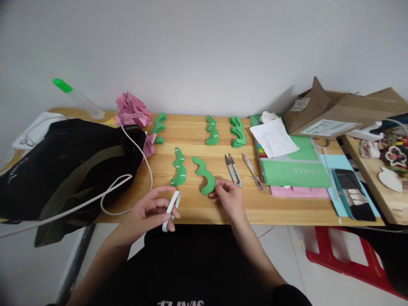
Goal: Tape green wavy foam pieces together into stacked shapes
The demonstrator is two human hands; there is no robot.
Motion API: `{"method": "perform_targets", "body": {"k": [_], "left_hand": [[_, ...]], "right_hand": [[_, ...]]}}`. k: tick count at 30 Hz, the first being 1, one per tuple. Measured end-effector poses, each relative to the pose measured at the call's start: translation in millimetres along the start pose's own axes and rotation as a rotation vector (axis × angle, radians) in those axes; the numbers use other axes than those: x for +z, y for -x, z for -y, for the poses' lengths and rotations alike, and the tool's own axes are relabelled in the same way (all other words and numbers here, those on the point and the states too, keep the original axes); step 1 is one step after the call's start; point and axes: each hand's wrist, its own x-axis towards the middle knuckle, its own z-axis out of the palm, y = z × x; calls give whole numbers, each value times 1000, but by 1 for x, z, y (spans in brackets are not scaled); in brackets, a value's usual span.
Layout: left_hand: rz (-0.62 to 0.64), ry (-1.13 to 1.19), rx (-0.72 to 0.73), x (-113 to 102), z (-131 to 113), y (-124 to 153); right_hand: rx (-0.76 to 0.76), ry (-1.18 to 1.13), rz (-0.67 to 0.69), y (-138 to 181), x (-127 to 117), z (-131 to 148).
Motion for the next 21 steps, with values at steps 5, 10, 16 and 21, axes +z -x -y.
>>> {"method": "perform_targets", "body": {"k": [5,10,16,21], "left_hand": [[7,-15,-46,-1,-5,-8],[21,3,-92,0,-10,-15],[17,-2,-63,1,-10,-24],[26,-101,-34,4,-13,-28]], "right_hand": [[-25,28,-12,-3,4,-1],[-57,67,-51,-1,6,0],[-185,181,-72,2,6,2],[-273,203,-61,0,6,2]]}}
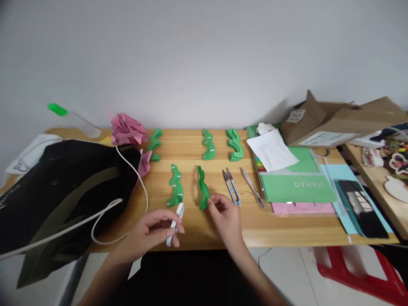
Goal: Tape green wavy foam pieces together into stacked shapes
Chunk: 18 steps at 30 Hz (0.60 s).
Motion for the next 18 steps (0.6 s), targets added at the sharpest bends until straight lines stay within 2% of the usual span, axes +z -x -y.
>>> {"method": "perform_targets", "body": {"k": [2,5,8,10,12,14,17,18], "left_hand": [[0,-95,78,1,-3,-1],[-68,-241,337,1,-8,-3],[-217,-453,560,0,-10,-6],[-321,-669,621,-5,-11,-12],[-380,-932,639,-12,-15,-23],[-374,-1224,601,-19,-23,-43],[-291,-1569,332,-26,-42,-83],[-283,-1596,304,-28,-49,-98]], "right_hand": [[8,-47,36,-3,1,0],[78,-140,61,-8,2,-1],[182,-159,101,-10,5,-3],[228,-115,152,-9,5,-7],[231,-24,224,-8,3,-10],[152,141,285,-8,-2,-10],[-58,446,285,-18,-10,0],[-111,518,259,-25,-12,6]]}}
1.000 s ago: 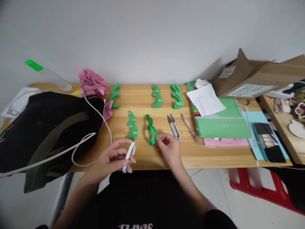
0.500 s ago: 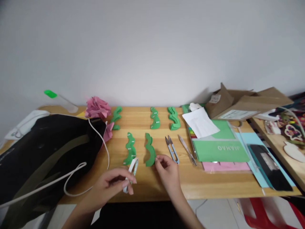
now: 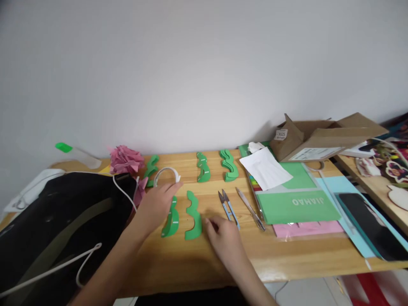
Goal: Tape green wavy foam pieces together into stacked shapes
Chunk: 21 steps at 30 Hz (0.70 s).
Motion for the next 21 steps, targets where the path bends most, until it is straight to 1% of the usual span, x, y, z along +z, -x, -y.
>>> {"method": "perform_targets", "body": {"k": [2,4,7,10,13,16,18,21], "left_hand": [[37,-36,-16,1,3,-28],[45,-54,-24,5,6,-49],[26,-65,-50,11,7,-64],[-34,-42,-81,14,-2,-70],[-79,6,-117,17,-21,-78],[-99,82,-145,25,-36,-88],[-125,159,-166,30,-38,-94],[-183,313,-204,34,-30,-95]], "right_hand": [[-24,78,-56,-17,-13,9],[-25,77,-100,-38,-24,19],[-22,70,-130,-68,-33,30],[-1,69,-179,-89,-31,32],[24,63,-229,-98,-26,32],[39,34,-264,-98,-22,30],[45,-2,-283,-96,-20,28],[48,-90,-294,-94,-18,24]]}}
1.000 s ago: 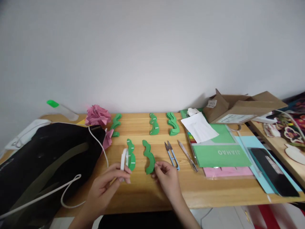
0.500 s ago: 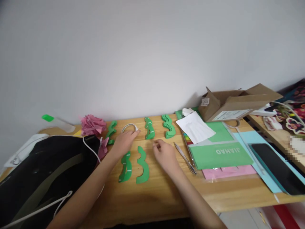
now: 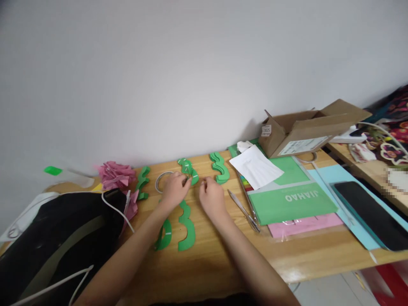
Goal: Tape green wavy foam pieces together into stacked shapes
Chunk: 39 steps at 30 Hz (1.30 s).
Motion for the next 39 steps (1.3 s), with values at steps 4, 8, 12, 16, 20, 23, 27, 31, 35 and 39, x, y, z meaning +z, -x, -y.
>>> {"method": "perform_targets", "body": {"k": [4,8,12,16,20,23,27,31,35,39], "left_hand": [[-42,274,-35,-9,13,6],[-41,562,-75,-15,18,21],[-31,778,-137,-19,18,35],[-45,876,-185,-26,24,45],[-118,878,-227,-31,37,51],[-146,917,-255,-33,44,52],[-195,1077,-298,-38,46,55],[-236,1284,-348,-40,37,59],[-209,1461,-359,-36,16,63],[-92,1619,-373,-37,-4,66]], "right_hand": [[34,-199,72,-1,7,-4],[110,-408,165,-4,19,-5],[138,-469,188,-4,23,-6],[102,-316,114,-5,18,-5],[44,-88,24,-22,18,6],[11,18,16,-36,22,15],[-67,67,18,-29,22,21],[-166,97,-31,5,13,28],[-453,111,-182,40,8,40],[-729,163,-351,59,6,51]]}}
